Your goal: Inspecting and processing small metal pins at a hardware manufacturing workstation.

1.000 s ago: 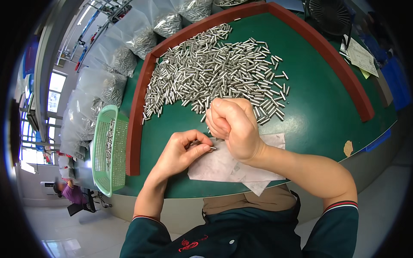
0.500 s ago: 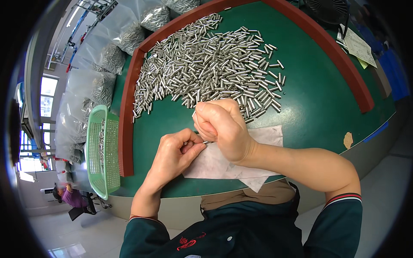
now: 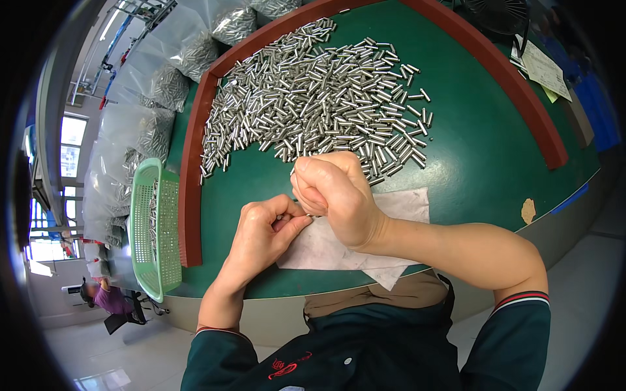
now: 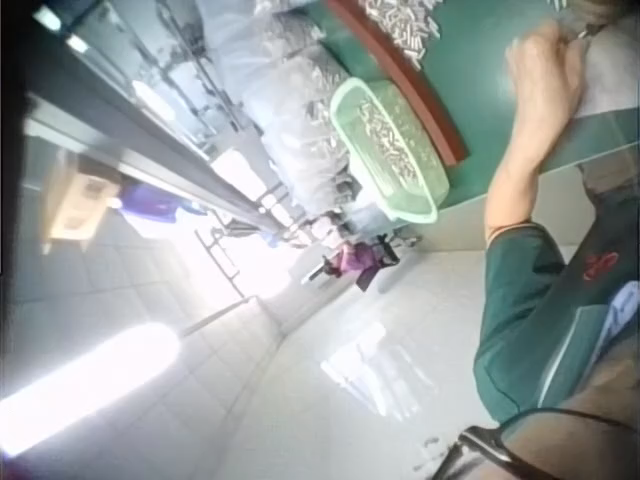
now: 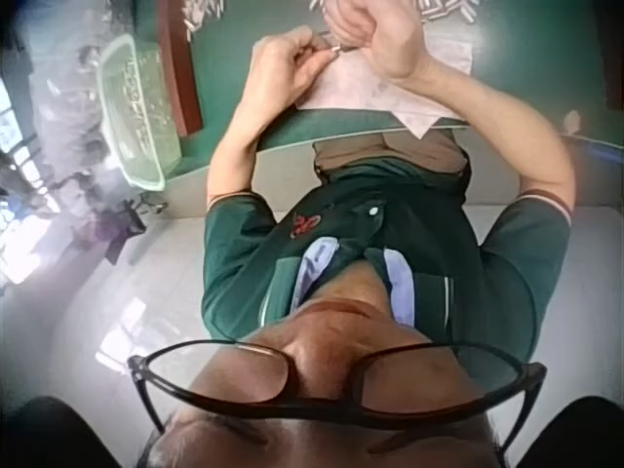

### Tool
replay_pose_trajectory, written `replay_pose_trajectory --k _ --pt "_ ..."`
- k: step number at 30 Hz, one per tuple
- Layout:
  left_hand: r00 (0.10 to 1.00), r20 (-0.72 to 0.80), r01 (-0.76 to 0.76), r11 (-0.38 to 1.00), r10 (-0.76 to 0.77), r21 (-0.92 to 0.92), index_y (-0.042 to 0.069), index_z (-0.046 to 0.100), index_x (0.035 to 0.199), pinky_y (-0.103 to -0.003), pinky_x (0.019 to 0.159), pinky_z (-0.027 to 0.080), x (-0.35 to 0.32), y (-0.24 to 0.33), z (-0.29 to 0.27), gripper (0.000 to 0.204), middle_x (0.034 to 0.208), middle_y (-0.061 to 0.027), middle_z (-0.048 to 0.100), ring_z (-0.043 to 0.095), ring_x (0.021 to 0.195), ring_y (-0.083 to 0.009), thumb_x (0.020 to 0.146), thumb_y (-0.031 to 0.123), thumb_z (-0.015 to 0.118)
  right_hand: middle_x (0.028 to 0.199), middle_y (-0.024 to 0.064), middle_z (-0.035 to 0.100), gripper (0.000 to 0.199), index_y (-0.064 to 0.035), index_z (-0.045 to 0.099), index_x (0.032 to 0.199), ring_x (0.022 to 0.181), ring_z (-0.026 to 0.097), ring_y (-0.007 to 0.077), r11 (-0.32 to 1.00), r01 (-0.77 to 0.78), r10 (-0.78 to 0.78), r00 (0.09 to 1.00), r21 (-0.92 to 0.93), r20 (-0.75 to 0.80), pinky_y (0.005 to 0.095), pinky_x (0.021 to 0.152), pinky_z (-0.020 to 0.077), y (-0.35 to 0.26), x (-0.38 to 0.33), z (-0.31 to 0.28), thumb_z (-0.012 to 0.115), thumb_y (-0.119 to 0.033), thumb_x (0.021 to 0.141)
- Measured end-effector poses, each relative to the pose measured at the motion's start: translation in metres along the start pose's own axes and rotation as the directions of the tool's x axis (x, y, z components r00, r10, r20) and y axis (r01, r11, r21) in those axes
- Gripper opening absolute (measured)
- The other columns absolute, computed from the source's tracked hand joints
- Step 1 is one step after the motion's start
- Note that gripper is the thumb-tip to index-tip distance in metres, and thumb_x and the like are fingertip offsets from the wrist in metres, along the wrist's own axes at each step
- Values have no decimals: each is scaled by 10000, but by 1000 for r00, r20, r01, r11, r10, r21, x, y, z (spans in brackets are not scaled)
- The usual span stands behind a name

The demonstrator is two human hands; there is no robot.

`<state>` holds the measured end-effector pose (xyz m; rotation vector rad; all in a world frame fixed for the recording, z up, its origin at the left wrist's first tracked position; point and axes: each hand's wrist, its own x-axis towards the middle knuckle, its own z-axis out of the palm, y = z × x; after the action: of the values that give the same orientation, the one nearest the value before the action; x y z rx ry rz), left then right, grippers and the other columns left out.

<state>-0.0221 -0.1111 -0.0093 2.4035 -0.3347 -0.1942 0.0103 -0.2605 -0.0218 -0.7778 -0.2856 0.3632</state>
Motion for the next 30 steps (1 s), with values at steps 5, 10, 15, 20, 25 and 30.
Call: replay_pose_trajectory --k 5,10,15,20,25,30 --pt "999 12 41 998 -40 -47 4 548 653 -324 420 363 3 -3 3 104 455 -93 444 436 394 -233 676 52 638 416 -6 266 387 -89 269 464 390 193 82 998 50 -49 999 -49 21 241 390 175 5 -1 -2 347 -170 834" --pt "999 13 39 998 -38 -50 -1 546 647 -324 424 363 4 1 0 108 455 -96 441 429 397 -233 671 47 640 426 -5 262 379 -79 261 463 421 211 85 980 81 -79 997 -183 17 245 411 188 6 -5 0 358 -147 823" --pt "1000 17 24 998 -23 -54 -4 545 647 -326 424 359 9 0 0 107 456 -104 440 423 397 -240 674 44 637 430 -3 265 375 -76 254 458 426 222 89 957 116 -111 993 -267 34 250 419 196 8 -4 2 354 -133 815" --pt "1000 -6 23 990 -24 -138 -11 549 680 -275 410 332 4 -6 -3 101 446 -57 422 392 387 -145 699 44 632 447 -2 284 341 -63 282 485 426 222 83 990 90 -87 996 -112 36 252 411 201 0 -2 -1 354 -135 811" --pt "935 353 351 59 41 -935 51 520 900 -152 422 205 13 -38 -19 118 819 -50 516 203 426 -14 838 149 541 398 -21 244 408 -116 262 463 363 178 82 994 77 -76 997 78 -10 246 379 175 -6 6 -3 324 -197 858" --pt "956 292 292 1 -30 -956 62 529 887 -155 428 216 23 -42 -13 93 774 -25 490 220 420 -11 847 146 527 422 -8 262 381 -92 260 473 389 199 81 992 33 -33 999 119 -2 244 390 173 -10 4 -4 346 -168 836"
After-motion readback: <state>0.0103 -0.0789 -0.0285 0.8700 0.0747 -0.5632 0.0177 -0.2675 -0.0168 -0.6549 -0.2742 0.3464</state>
